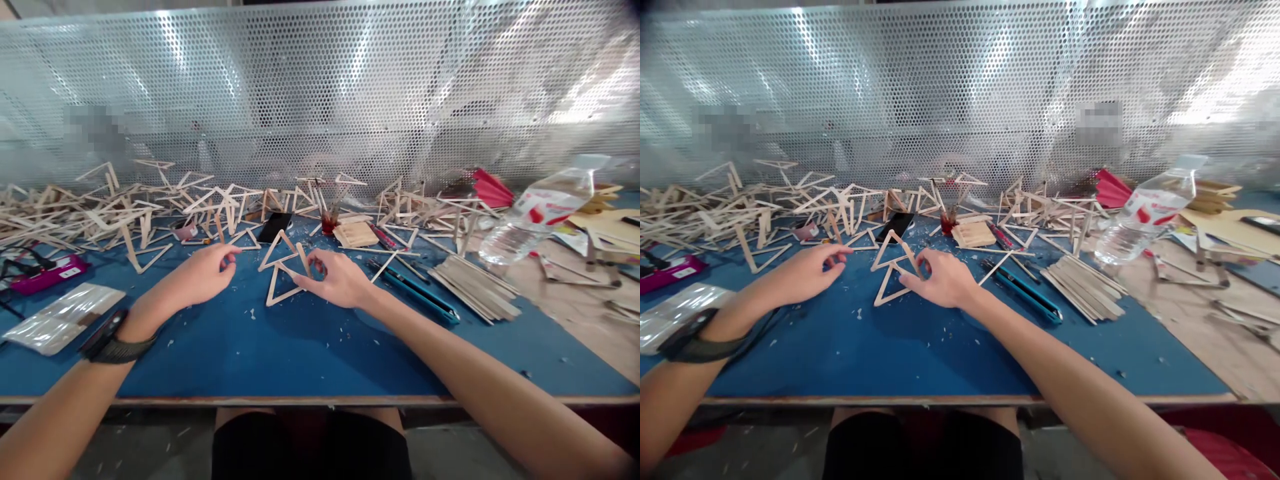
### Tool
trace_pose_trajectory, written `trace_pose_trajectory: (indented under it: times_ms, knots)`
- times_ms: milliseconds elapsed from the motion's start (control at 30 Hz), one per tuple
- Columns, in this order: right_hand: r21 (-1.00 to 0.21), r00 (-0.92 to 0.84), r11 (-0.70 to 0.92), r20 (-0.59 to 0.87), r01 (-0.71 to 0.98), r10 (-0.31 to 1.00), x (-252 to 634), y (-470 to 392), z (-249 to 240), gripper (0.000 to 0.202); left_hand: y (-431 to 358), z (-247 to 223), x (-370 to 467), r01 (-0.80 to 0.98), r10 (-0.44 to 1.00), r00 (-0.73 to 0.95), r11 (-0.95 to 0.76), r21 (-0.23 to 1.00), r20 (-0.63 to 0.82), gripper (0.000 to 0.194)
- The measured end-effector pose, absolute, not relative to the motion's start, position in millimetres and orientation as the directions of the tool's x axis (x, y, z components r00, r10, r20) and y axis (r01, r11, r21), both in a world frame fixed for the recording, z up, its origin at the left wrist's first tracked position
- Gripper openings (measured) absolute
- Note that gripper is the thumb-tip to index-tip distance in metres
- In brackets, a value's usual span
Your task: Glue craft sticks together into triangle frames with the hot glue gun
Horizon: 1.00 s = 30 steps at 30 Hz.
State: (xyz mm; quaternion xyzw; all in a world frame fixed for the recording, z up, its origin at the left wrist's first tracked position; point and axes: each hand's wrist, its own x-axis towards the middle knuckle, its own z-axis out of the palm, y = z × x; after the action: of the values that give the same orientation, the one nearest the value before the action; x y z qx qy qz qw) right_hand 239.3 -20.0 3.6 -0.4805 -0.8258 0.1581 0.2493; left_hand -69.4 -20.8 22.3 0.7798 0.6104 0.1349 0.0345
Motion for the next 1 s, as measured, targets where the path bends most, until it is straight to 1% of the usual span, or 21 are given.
trace_pose_trajectory:
  times_ms: [67,133,167,200,267,333,433,500,600,700,800,933,967,1000]
  knots:
    - [-0.474,-0.418,0.490,0.256,0.731,0.871,238,-21,1,0.042,-37,20,-85,0.982,0.959,0.145,-0.169,0.081,0.242,0.048]
    - [-0.457,-0.430,0.496,0.248,0.738,0.868,238,-21,-1,0.036,-52,12,-105,0.998,0.960,0.067,-0.060,-0.032,0.273,0.049]
    - [-0.456,-0.438,0.500,0.242,0.736,0.866,238,-21,-2,0.032,-58,6,-116,0.996,0.964,0.034,-0.012,-0.084,0.264,0.052]
    - [-0.459,-0.446,0.505,0.239,0.731,0.863,238,-21,-3,0.028,-64,1,-126,0.992,0.965,0.002,0.031,-0.122,0.263,0.056]
    - [-0.472,-0.453,0.512,0.241,0.718,0.858,238,-21,-5,0.022,-74,-10,-141,0.982,0.955,-0.067,0.114,-0.149,0.287,0.065]
    - [-0.483,-0.451,0.515,0.251,0.708,0.856,238,-20,-6,0.020,-80,-19,-149,0.977,0.956,-0.087,0.136,-0.161,0.281,0.067]
    - [-0.490,-0.446,0.522,0.272,0.698,0.853,239,-18,-7,0.020,-81,-28,-150,0.975,0.972,-0.101,0.138,-0.172,0.213,0.072]
    - [-0.493,-0.455,0.528,0.270,0.691,0.848,239,-17,-7,0.022,-77,-32,-148,0.980,0.974,-0.114,0.143,-0.141,0.198,0.078]
    - [-0.492,-0.466,0.530,0.257,0.691,0.847,240,-16,-7,0.022,-66,-35,-147,0.987,0.975,-0.086,0.111,-0.114,0.203,0.082]
    - [-0.471,-0.456,0.531,0.272,0.705,0.847,241,-15,-8,0.020,-55,-36,-144,0.993,0.982,-0.053,0.071,-0.094,0.181,0.075]
    - [-0.460,-0.448,0.527,0.276,0.715,0.850,241,-15,-9,0.019,-50,-30,-136,0.994,0.987,-0.065,0.078,-0.083,0.147,0.067]
    - [-0.478,-0.447,0.507,0.243,0.717,0.861,240,-16,-7,0.020,-50,-17,-127,0.972,0.969,-0.228,0.233,-0.037,0.099,0.064]
    - [-0.479,-0.447,0.505,0.239,0.718,0.862,240,-16,-7,0.020,-50,-14,-126,0.966,0.963,-0.251,0.256,-0.044,0.096,0.063]
    - [-0.477,-0.446,0.504,0.239,0.720,0.863,241,-16,-6,0.021,-51,-11,-126,0.970,0.968,-0.234,0.239,-0.051,0.091,0.062]
